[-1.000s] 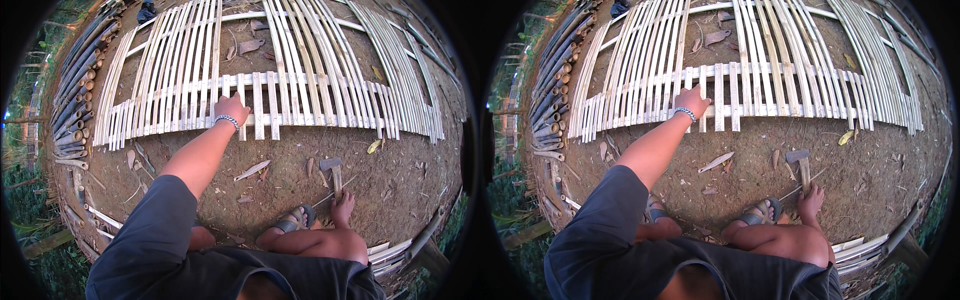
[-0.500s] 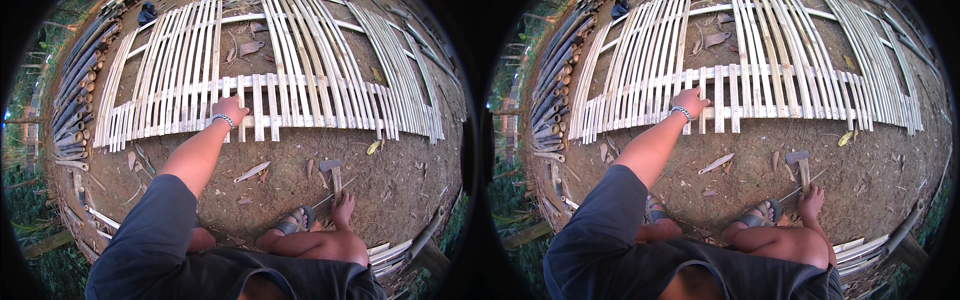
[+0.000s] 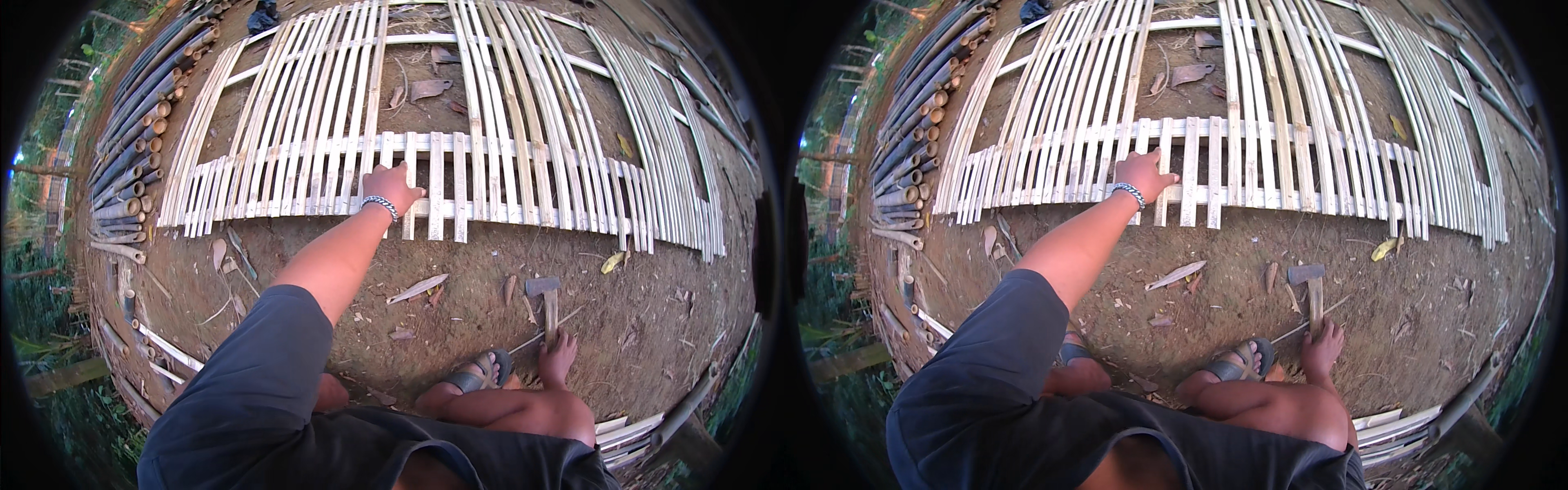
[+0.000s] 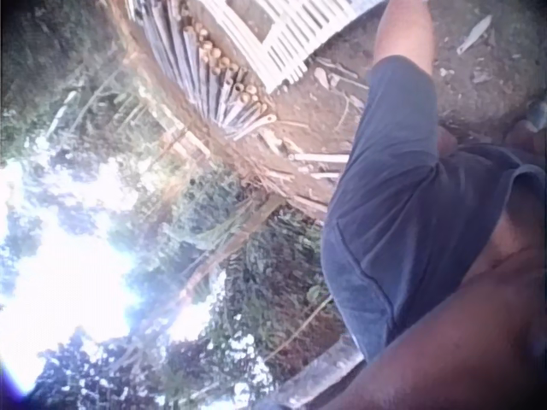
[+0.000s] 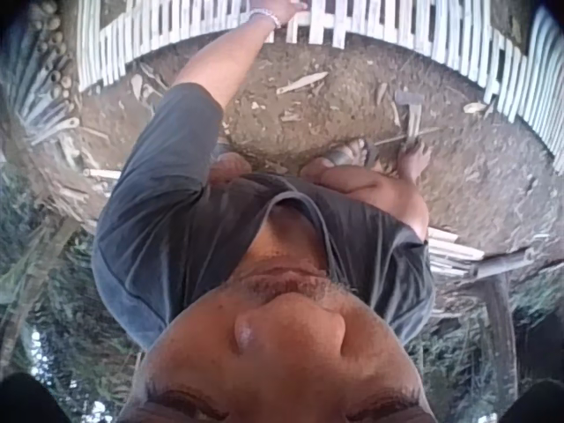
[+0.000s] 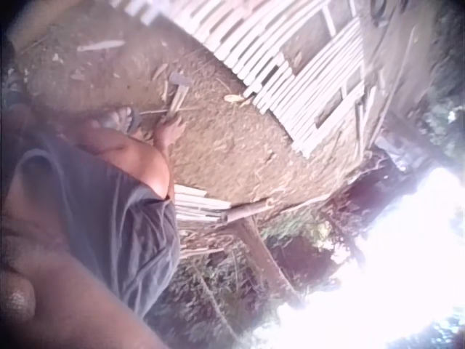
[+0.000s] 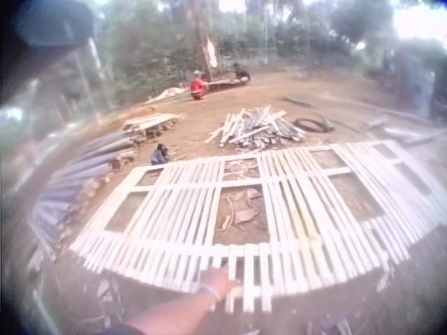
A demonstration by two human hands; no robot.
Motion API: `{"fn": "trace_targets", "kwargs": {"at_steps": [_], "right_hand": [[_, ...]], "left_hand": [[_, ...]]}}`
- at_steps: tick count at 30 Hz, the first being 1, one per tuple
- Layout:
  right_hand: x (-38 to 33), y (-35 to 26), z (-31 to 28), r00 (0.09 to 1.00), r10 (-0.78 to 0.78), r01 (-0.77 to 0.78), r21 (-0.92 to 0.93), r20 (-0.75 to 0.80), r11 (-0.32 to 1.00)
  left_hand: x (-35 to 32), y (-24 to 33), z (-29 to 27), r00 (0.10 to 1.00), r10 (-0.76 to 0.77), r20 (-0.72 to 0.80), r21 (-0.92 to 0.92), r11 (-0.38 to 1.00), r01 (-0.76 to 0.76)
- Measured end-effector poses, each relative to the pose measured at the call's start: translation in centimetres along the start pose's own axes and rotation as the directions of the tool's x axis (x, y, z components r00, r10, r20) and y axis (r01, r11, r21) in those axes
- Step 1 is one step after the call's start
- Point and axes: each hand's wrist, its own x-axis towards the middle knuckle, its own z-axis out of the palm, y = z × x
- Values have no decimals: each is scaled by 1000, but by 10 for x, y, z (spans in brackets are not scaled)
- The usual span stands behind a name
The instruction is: The person hammers bamboo slats into a rectangular frame on the ground using a small axe. They adjust the alignment of the slats by hand before striking them.
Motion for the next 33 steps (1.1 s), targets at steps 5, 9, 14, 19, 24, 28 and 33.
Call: {"fn": "trace_targets", "kwargs": {"at_steps": [5,9,14,19,24,28,33], "right_hand": [[-6,-11,14,999,-44,44,23,21,999],[-8,-5,10,998,-68,68,29,-2,997],[-3,-4,10,997,-64,64,0,41,998],[2,-12,11,998,-35,37,-45,56,998],[2,-14,4,997,-5,10,-66,83,998],[5,-17,6,986,79,-64,-109,143,992],[10,-22,3,947,232,-211,-117,222,971]], "left_hand": [[-18,-34,-4,997,11,72,-318,948,12],[-73,-46,11,892,112,-439,-369,882,-293],[-140,-91,43,892,17,-451,-325,928,-182],[-143,-118,45,909,-115,-402,-292,956,-8],[-126,-128,19,994,-92,-50,-120,989,86],[-125,-130,19,998,-51,30,-58,997,52],[-135,-132,40,990,-118,-73,-165,981,104]]}}
